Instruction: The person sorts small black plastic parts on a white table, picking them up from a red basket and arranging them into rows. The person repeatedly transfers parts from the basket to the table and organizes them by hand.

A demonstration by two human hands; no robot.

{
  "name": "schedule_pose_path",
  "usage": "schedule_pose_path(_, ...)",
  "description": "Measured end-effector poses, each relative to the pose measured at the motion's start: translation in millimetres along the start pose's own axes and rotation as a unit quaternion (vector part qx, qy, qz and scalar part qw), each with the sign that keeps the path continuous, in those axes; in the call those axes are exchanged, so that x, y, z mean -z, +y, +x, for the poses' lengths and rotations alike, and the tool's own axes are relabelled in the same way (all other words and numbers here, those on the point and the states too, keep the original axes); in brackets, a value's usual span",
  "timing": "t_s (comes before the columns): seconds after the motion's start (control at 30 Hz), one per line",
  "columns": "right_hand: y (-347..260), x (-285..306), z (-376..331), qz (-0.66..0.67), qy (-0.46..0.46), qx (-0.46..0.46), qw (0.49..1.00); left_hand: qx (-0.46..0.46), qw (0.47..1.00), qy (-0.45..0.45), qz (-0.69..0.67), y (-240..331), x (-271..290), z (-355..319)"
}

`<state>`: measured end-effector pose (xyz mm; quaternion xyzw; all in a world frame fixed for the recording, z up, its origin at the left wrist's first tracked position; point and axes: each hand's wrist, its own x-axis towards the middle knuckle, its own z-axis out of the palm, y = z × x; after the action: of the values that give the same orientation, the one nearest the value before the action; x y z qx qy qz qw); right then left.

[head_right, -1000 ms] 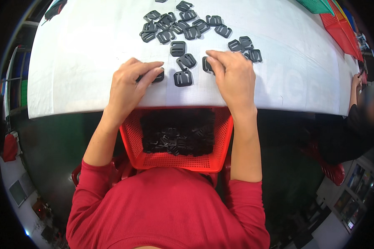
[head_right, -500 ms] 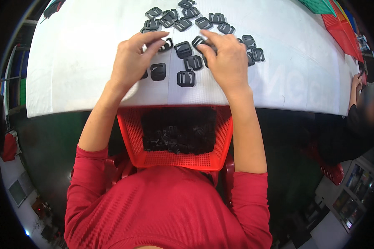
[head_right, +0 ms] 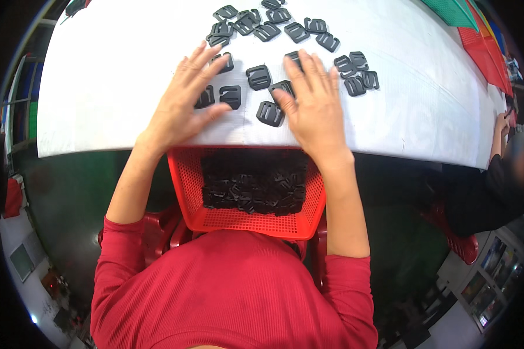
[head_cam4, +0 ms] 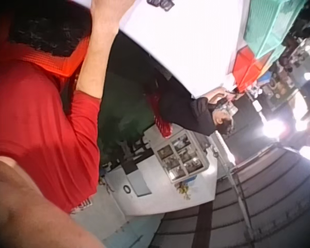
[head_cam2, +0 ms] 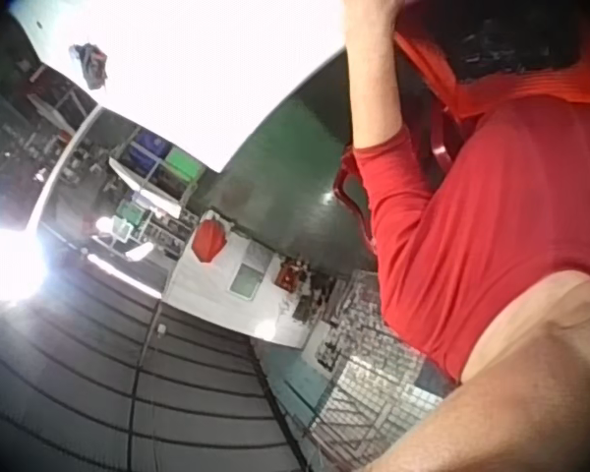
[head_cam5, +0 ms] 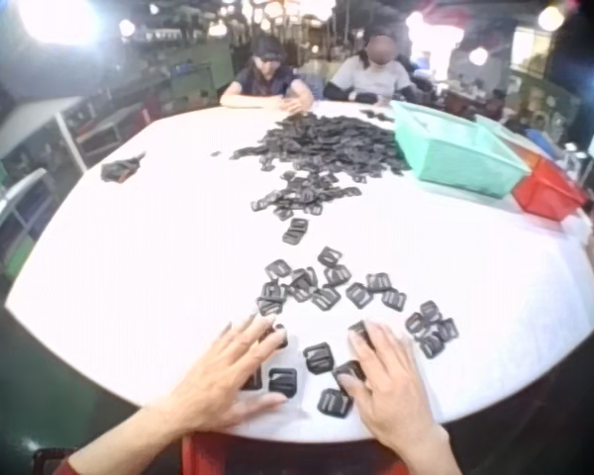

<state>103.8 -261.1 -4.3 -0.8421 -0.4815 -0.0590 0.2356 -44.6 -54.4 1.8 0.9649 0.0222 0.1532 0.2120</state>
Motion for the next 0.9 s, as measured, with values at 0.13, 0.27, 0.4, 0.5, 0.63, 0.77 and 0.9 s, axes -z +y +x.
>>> schedule_pose_path(0.13, -20, 11, -15, 0.146, -0.069, 0.082, 0.983, -0.068, 0.997, -0.021, -0.026, 8, -20, 19)
schedule_pose_path(0.27, -15, 38, -25, 0.259, -0.035, -0.005, 0.965, -0.166, 0.978, -0.121, -0.021, 18, -21, 35)
schedule_pose_path(0.4, 28, 56, -27, 0.162, 0.117, -0.105, 0.974, -0.245, 0.940, -0.202, -0.123, 44, -26, 30)
schedule_pose_path(0.5, 60, 57, -30, 0.087, 0.134, -0.154, 0.975, -0.272, 0.892, -0.243, -0.268, 68, -25, 18)
schedule_pose_path(0.63, 80, 35, -15, 0.038, 0.103, -0.160, 0.981, -0.213, 0.853, -0.245, -0.408, 92, -20, 18)
schedule_pose_path(0.77, 63, 9, 1, 0.048, 0.053, -0.083, 0.994, -0.134, 0.928, -0.080, -0.339, 88, -14, 38)
schedule_pose_path(0.9, 33, 19, -2, 0.187, 0.030, -0.050, 0.981, -0.046, 0.975, 0.063, -0.206, 69, -10, 41)
